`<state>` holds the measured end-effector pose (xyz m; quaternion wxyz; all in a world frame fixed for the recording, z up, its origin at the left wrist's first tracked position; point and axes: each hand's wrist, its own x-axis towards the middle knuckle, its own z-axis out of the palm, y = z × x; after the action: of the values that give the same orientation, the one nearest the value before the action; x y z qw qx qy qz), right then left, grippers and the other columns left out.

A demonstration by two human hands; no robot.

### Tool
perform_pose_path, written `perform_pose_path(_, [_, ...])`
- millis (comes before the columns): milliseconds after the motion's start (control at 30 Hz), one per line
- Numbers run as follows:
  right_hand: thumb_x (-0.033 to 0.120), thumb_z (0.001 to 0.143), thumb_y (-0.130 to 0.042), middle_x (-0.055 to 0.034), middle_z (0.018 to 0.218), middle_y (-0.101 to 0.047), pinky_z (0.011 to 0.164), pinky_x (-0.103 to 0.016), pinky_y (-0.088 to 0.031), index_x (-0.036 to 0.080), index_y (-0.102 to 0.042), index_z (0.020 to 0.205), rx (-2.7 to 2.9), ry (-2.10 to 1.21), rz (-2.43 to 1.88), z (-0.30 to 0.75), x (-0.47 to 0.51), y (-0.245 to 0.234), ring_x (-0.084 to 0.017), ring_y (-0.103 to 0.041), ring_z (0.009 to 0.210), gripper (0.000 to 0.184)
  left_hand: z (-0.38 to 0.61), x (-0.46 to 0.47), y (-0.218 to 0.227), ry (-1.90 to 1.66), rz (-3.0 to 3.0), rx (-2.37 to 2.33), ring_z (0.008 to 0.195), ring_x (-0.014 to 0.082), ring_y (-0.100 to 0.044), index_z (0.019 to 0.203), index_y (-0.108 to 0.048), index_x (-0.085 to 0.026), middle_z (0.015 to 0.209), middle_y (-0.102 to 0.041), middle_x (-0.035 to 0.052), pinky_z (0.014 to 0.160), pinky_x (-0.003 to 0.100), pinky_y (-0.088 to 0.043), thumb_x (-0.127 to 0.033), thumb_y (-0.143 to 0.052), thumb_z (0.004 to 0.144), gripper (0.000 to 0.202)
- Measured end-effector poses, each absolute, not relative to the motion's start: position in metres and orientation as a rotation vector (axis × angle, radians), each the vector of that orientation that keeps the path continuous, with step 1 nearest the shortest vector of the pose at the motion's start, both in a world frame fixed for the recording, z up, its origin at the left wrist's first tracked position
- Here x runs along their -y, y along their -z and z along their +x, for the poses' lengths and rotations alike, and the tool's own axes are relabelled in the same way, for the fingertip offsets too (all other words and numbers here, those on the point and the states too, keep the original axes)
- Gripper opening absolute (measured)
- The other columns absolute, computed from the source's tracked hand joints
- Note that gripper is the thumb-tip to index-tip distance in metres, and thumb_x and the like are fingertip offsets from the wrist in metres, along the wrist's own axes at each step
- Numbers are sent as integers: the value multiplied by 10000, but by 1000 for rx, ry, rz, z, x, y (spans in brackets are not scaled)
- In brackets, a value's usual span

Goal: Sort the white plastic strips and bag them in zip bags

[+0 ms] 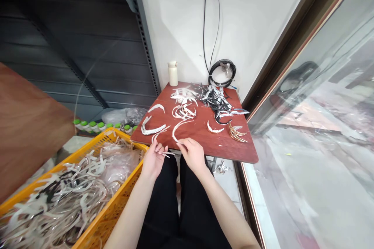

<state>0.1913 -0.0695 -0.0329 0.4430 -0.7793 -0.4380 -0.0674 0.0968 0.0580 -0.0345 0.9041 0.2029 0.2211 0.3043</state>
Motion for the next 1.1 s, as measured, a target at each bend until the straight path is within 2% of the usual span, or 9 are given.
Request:
perform_pose_path(100, [302, 956, -540, -35, 944, -709, 808, -302, -479, 257, -697, 1022, 1144, 124, -1860, 175, 74, 24, -194, -648, 871, 176, 99, -55, 32, -638, 474, -426, 452, 40, -381, 656, -414, -182, 522, -374, -108, 698, 254, -508, -291, -745, 784, 372])
perform_pose_path(267, [275, 945, -554, -29, 916, -708, 809, -310, -489, 265, -707, 1022, 1192, 74, -1869, 163, 80, 13, -193, -644, 861, 171, 103, -43, 29, -651, 541, -410, 500, 64, -444, 676, -455, -180, 545, -430, -78, 547, 199, -426, -345, -777, 744, 369])
perform_pose_path(433, [265, 938, -560, -20, 898, -714, 780, -302, -495, 274, -708, 1005, 1133, 63, -1878, 160, 82, 9, -188, -655, 833, 163, 104, -33, 32, -649, 597, -436, 549, 78, -502, 747, -524, -170, 606, -509, -52, 550, 197, -427, -382, -778, 735, 331])
perform_pose_path(633, [295, 938, -553, -51, 937, -718, 814, -351, -480, 240, -693, 990, 897, 203, -1857, 161, 89, 13, -218, -651, 876, 159, 100, -38, 22, -609, 566, -435, 496, 72, -413, 688, -433, -191, 558, -375, -93, 648, 267, -498, -444, -731, 769, 399])
perform_pose_path(800, [300, 934, -566, -41, 931, -718, 829, -360, -466, 241, -688, 971, 851, 226, -1843, 161, 93, 16, -215, -648, 868, 140, 95, -39, 12, -531, 519, -388, 453, 73, -340, 644, -396, -193, 539, -326, -87, 574, 256, -488, -574, -621, 815, 475])
perform_pose_path(1000, [284, 925, -584, -34, 915, -722, 817, -365, -451, 242, -686, 957, 900, 228, -1828, 159, 91, 19, -214, -645, 857, 115, 101, -35, 19, -651, 539, -505, 395, 44, -255, 607, -365, -190, 503, -254, -105, 479, 195, -424, -556, -671, 781, 507])
perform_pose_path(1100, [283, 921, -589, -35, 917, -723, 816, -369, -455, 243, -692, 940, 904, 237, -1825, 159, 91, 22, -217, -646, 870, 112, 104, -38, 24, -750, 477, -575, 389, 24, -282, 666, -422, -180, 536, -329, -105, 429, 154, -366, -500, -736, 748, 455])
